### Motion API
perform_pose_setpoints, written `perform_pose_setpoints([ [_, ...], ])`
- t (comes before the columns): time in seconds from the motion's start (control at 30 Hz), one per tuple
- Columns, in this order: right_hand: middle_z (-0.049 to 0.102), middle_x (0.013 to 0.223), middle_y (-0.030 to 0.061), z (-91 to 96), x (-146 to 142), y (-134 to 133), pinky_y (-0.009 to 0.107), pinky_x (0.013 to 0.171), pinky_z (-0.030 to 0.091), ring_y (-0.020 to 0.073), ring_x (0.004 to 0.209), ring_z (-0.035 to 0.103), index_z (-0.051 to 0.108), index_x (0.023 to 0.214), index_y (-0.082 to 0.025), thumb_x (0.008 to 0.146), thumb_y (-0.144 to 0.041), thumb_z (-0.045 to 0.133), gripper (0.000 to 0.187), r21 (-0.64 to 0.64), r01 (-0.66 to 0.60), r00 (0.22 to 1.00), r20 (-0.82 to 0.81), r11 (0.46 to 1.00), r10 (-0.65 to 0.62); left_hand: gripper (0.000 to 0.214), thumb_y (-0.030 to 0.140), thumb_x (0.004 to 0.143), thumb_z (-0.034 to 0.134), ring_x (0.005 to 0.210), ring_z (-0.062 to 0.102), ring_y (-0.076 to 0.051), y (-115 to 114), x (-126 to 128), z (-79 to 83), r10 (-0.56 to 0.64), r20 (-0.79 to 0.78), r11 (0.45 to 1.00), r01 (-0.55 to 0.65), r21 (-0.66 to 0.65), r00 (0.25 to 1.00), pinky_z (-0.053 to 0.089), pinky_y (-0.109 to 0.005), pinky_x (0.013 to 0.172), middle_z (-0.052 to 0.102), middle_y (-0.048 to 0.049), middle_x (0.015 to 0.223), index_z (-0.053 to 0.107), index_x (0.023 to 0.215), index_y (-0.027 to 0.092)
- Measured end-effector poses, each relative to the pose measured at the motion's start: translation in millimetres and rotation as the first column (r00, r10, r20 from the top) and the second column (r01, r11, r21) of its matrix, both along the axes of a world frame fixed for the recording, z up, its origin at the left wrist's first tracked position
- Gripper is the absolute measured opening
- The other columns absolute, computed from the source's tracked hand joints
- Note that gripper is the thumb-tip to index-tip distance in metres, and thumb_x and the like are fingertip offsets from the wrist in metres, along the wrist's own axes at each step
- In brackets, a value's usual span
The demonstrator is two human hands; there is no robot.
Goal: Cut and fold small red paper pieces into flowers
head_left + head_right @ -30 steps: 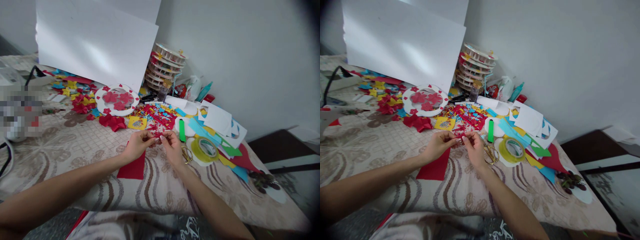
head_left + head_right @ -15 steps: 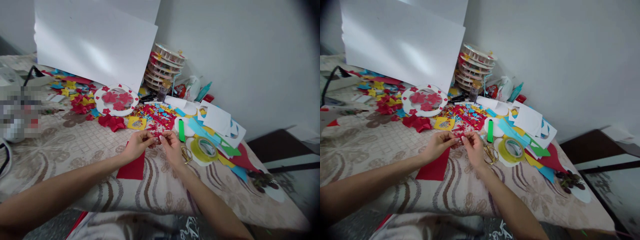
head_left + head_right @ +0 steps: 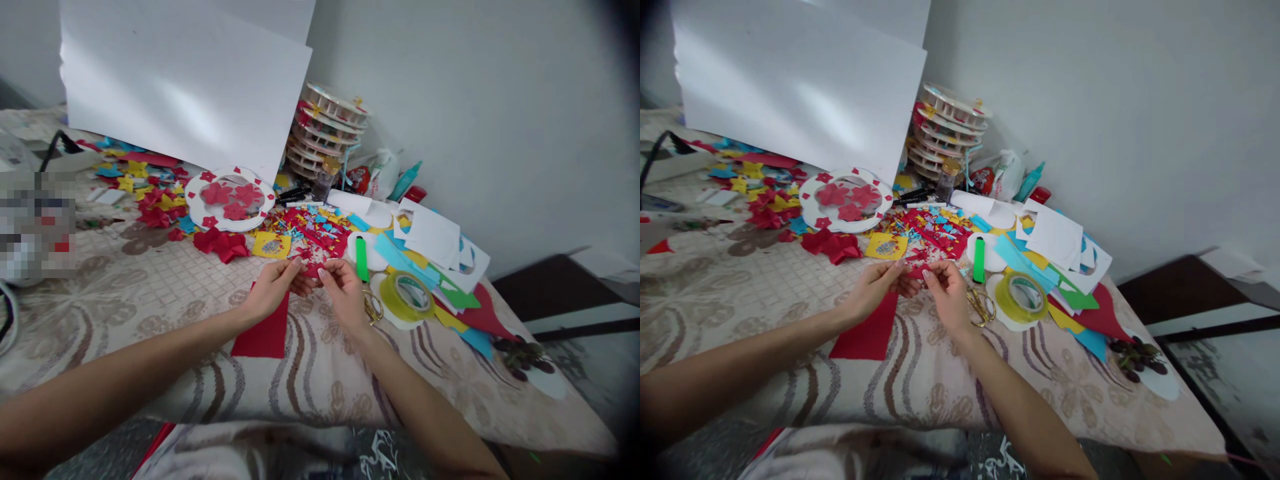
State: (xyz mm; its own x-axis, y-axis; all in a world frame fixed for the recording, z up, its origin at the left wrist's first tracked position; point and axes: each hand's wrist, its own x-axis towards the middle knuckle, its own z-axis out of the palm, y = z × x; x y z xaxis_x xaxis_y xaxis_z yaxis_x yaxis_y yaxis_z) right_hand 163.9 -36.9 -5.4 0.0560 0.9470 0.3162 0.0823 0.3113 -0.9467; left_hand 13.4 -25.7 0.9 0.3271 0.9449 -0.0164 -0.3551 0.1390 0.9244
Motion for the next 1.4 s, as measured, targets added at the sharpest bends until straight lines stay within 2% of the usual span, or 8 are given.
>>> perform_pose_setpoints([
  [0.13, 0.055, 0.077, -0.0014, 0.4, 0.5, -0.3, 0.025, 0.064, 0.044, 0.0115, 0.069, 0.052, 0.056, 0.086, -0.02, 0.08, -0.027, 0.061, 0.01, -0.009, -0.008, 1.0, 0.019, 1.0, 0.008, 0.039, 0.051, 0.08, 0.053, 0.057, 0.063, -0.015, 0.3, -1.4, 0.0, -0.013, -0.06, 0.999, 0.016, 0.042, 0.998, 0.052, -0.03, 0.062, 0.067, -0.0059, 0.064, 0.057, 0.075, 0.012],
  [0.27, 0.056, 0.075, -0.0014, 0.8, 0.9, -0.6, 0.025, 0.062, 0.044, 0.0117, 0.066, 0.053, 0.056, 0.086, -0.02, 0.081, -0.027, 0.06, 0.009, -0.014, -0.024, 0.999, 0.038, 1.0, 0.025, 0.03, 0.041, 0.076, 0.063, 0.06, 0.061, -0.012, 0.0, -4.3, -1.1, -0.021, -0.19, 0.986, 0.052, 0.16, 0.982, 0.05, -0.026, 0.061, 0.066, -0.0042, 0.068, 0.058, 0.074, 0.012],
  [0.4, 0.057, 0.075, -0.0016, 2.5, 0.3, -1.7, 0.025, 0.061, 0.046, 0.0116, 0.065, 0.054, 0.056, 0.086, -0.021, 0.08, -0.027, 0.061, 0.009, -0.016, -0.025, 0.998, 0.055, 1.0, 0.026, 0.028, 0.04, 0.076, 0.062, 0.06, 0.061, -0.012, -0.3, -5.1, -2.0, -0.007, -0.221, 0.976, 0.055, 0.211, 0.975, 0.05, -0.025, 0.06, 0.065, -0.0036, 0.068, 0.057, 0.074, 0.012],
  [0.77, 0.057, 0.074, -0.0018, 2.8, -0.1, -2.3, 0.024, 0.061, 0.046, 0.0114, 0.065, 0.055, 0.056, 0.085, -0.02, 0.079, -0.027, 0.062, 0.01, -0.02, -0.019, 0.999, 0.048, 1.0, 0.02, 0.026, 0.038, 0.08, 0.058, 0.061, 0.06, -0.012, -0.8, -4.5, -3.4, -0.025, -0.22, 0.972, 0.075, 0.222, 0.975, 0.05, -0.027, 0.061, 0.065, -0.0048, 0.071, 0.056, 0.075, 0.013],
  [1.03, 0.057, 0.074, -0.0011, 3.7, 0.5, -2.6, 0.025, 0.061, 0.046, 0.0123, 0.065, 0.055, 0.056, 0.084, -0.02, 0.079, -0.028, 0.061, 0.01, -0.026, -0.019, 0.997, 0.069, 0.999, 0.021, 0.025, 0.037, 0.076, 0.062, 0.061, 0.059, -0.012, -2.3, -2.9, -2.0, 0.009, -0.198, 0.977, 0.034, 0.211, 0.98, 0.048, -0.025, 0.06, 0.064, -0.003, 0.068, 0.056, 0.075, 0.013],
  [1.4, 0.058, 0.073, -0.0008, 6.1, -0.8, -4.3, 0.025, 0.06, 0.046, 0.0123, 0.064, 0.055, 0.056, 0.084, -0.02, 0.079, -0.029, 0.062, 0.012, -0.02, -0.019, 0.996, 0.085, 1.0, 0.02, 0.026, 0.038, 0.082, 0.054, 0.062, 0.059, -0.013, -3.5, -5.1, 0.5, 0.009, -0.255, 0.96, 0.063, 0.274, 0.967, 0.049, -0.027, 0.062, 0.064, -0.0042, 0.07, 0.056, 0.076, 0.013],
])
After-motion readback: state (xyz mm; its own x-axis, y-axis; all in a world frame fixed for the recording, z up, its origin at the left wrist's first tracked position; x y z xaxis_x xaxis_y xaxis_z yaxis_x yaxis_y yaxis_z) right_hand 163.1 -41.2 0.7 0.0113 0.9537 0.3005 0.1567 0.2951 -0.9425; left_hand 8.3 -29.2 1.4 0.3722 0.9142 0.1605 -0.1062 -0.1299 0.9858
